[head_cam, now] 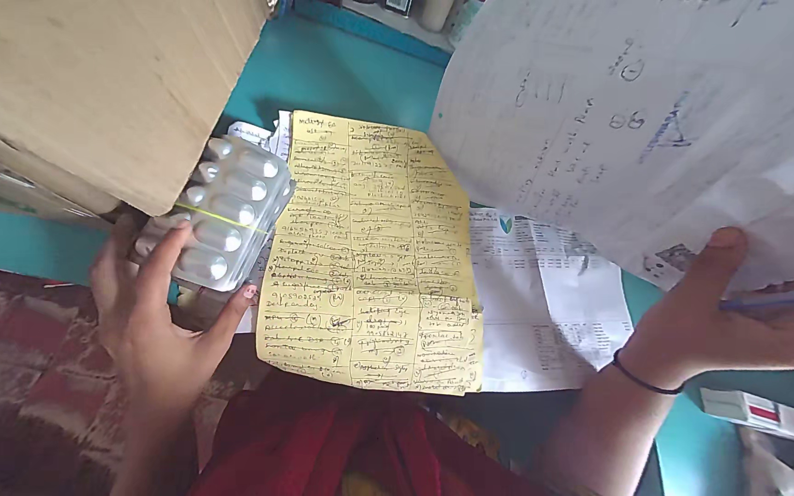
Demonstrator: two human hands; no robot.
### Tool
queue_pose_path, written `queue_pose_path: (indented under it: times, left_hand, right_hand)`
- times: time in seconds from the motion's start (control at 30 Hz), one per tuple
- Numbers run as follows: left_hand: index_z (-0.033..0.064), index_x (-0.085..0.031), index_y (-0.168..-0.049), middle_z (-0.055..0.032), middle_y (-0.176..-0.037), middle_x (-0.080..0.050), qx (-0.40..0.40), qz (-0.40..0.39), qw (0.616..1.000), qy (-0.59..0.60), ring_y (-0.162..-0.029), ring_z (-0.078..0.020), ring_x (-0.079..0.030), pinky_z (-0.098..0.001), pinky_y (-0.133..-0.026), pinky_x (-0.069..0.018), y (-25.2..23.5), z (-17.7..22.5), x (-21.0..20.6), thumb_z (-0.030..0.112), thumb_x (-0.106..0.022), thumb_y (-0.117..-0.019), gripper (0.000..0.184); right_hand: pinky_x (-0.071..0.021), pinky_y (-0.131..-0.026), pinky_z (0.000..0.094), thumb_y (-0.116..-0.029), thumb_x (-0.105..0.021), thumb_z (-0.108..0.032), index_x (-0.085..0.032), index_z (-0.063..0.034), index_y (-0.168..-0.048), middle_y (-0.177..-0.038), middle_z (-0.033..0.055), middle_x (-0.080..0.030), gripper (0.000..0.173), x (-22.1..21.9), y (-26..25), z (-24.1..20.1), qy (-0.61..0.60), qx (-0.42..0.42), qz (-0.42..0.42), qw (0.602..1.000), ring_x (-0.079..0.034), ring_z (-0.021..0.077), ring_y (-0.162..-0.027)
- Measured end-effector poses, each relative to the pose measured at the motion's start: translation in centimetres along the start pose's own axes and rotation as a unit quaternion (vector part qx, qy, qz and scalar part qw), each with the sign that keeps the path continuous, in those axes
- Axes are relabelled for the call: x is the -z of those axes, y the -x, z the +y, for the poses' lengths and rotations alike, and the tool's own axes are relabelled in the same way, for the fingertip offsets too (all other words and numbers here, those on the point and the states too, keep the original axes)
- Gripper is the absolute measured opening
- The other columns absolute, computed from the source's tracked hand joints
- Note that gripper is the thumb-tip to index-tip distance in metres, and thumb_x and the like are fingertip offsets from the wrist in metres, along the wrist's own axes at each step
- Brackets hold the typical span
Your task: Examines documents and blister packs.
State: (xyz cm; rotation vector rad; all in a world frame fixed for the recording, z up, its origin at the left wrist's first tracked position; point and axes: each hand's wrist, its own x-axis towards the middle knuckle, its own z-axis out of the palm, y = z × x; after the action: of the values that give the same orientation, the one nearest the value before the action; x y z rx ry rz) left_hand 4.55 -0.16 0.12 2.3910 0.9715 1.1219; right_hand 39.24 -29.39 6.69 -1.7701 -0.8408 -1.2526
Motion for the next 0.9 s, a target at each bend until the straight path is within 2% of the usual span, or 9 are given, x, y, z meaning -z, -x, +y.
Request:
queue_pose_path:
  times: [0.13,0.4,0.57,0.77,0.9]
  left_hand:
    - [0.0065,-0.059,-0.141,-0.0282,-0.148,-0.048,-0.012,0.012,1.000,-0.001,-0.137,-0.0388,-0.048,-0.0496,-0.112,-0.0399,-0.3,0.0,0.0,0.043,-0.077,-0.0832,0.070]
    - [0.0039,-0.065,-0.133,-0.0252,-0.141,-0.057,-0.038,0.056,0.997,0.023,-0.133,-0.0324,-0.054,-0.0427,-0.112,-0.0420,0.0,-0.7,0.2,0.039,-0.083,-0.0801,0.066]
    - [0.0025,-0.065,-0.132,-0.0242,-0.141,-0.056,-0.086,0.065,0.993,0.054,-0.133,-0.0304,-0.054,-0.0423,-0.112,-0.0435,0.2,-1.2,0.2,0.032,-0.083,-0.0811,0.062]
    - [0.0083,-0.066,-0.131,-0.0195,-0.148,-0.053,-0.128,0.092,0.986,0.057,-0.139,-0.0287,-0.050,-0.0427,-0.113,-0.0431,0.9,-1.4,0.1,0.033,-0.083,-0.0823,0.057]
    - [0.0139,-0.065,-0.131,-0.0114,-0.151,-0.051,-0.140,0.106,0.981,0.077,-0.142,-0.0242,-0.046,-0.0422,-0.116,-0.0403,1.0,-1.2,0.5,0.034,-0.083,-0.0823,0.056]
  right_hand:
    - [-0.0525,-0.098,0.0323,-0.0930,-0.074,-0.008,-0.056,0.0144,-0.122,-0.117,0.0205,-0.064,0.041,0.0,-0.1,0.0,-0.011,0.004,0.000,1.000,-0.064,0.0173,-0.113]
    - [-0.0524,-0.097,0.0314,-0.0939,-0.073,-0.010,-0.056,0.0139,-0.121,-0.115,0.0193,-0.064,0.040,0.0,-0.1,0.1,-0.010,0.015,-0.002,1.000,-0.064,0.0163,-0.112]
    - [-0.0522,-0.097,0.0307,-0.0935,-0.073,-0.009,-0.056,0.0147,-0.121,-0.115,0.0198,-0.064,0.040,0.0,-0.1,0.0,-0.006,0.011,-0.001,1.000,-0.064,0.0163,-0.111]
    - [-0.0523,-0.097,0.0315,-0.0934,-0.074,-0.012,-0.057,0.0143,-0.122,-0.115,0.0213,-0.064,0.042,0.1,0.0,0.5,0.011,0.007,-0.003,1.000,-0.064,0.0183,-0.111]
    - [-0.0524,-0.097,0.0315,-0.0929,-0.075,-0.012,-0.057,0.0144,-0.121,-0.115,0.0201,-0.065,0.043,0.1,0.0,0.4,0.005,-0.006,-0.003,1.000,-0.064,0.0168,-0.111]
